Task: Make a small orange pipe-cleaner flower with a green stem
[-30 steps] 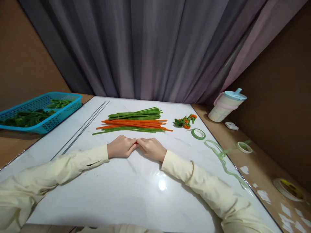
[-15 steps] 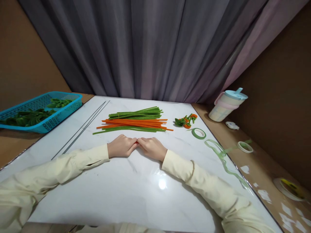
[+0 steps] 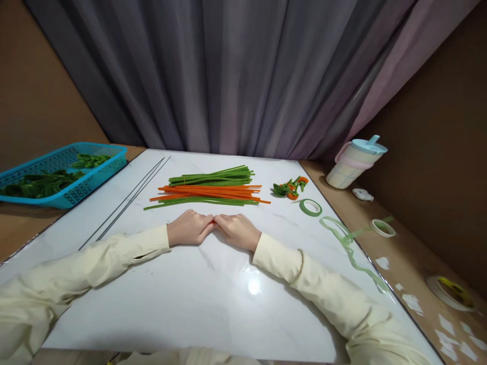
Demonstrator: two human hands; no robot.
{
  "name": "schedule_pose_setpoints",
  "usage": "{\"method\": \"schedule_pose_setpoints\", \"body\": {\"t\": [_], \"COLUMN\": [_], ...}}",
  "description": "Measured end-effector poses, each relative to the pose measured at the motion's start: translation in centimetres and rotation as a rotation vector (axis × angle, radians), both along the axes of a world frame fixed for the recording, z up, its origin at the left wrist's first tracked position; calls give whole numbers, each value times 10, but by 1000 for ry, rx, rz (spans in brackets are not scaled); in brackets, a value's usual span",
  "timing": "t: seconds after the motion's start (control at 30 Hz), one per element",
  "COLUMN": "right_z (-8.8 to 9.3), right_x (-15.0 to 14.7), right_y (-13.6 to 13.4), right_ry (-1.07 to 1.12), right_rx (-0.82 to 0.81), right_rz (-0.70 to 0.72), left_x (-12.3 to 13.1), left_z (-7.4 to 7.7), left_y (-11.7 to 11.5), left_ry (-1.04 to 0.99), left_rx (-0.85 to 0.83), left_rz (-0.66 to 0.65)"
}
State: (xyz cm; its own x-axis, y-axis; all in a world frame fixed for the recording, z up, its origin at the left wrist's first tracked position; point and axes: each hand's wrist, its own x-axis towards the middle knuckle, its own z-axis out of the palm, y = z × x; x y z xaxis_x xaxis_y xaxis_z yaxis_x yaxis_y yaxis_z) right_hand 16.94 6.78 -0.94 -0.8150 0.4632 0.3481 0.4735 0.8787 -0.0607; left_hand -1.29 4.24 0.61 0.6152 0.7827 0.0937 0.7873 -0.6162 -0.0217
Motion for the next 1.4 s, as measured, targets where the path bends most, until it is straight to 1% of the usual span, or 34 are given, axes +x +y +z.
{"method": "schedule_pose_setpoints", "body": {"t": [0.5,0.97,1.4], "right_z": [0,0,1], "right_x": [0,0,0], "right_y": [0,0,-1], "right_ry": [-3,-28,-32], "right_rx": [-10,-2,7], "right_rz": [-3,-15,-16], "left_x": [0,0,0], "left_z": [1,3,1], "left_y": [0,0,0], "left_ry": [-13,25,9], "left_rx": [-8,6,19], "left_rz": [5,7,-7]}}
